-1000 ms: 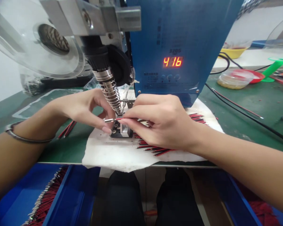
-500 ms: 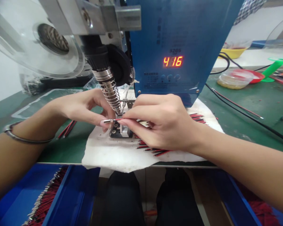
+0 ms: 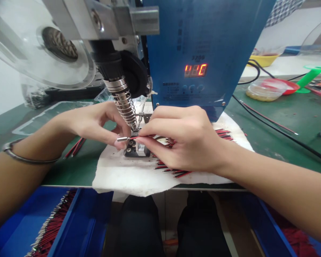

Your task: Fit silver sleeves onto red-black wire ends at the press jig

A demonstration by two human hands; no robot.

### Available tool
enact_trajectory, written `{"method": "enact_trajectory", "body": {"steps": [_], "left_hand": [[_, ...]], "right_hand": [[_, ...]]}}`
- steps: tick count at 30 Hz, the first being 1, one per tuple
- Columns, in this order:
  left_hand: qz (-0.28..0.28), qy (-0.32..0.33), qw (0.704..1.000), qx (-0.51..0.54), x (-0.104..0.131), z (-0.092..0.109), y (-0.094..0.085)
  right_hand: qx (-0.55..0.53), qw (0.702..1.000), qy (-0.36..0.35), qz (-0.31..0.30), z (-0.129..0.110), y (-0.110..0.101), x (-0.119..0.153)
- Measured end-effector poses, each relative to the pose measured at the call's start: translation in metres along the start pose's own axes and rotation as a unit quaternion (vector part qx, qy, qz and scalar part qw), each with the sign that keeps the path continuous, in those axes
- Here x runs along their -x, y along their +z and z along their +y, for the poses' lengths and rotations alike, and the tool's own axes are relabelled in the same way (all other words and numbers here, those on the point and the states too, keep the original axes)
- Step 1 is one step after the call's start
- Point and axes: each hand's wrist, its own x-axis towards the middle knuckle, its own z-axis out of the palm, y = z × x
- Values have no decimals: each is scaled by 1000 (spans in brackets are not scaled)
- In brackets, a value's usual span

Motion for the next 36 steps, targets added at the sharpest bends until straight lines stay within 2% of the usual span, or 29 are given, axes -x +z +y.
{"method": "enact_trajectory", "body": {"steps": [15,23,27,36], "left_hand": [[-3,5,1000,-2,0,-2,0],[-7,0,1000,-21,0,1,1],[-12,-8,999,-32,0,1,1],[-18,-5,999,-41,0,2,1]], "right_hand": [[-7,1000,-3,2,0,0,0],[7,997,50,-63,6,4,2],[8,995,73,-75,8,5,2],[-17,995,53,-86,11,3,3]]}}
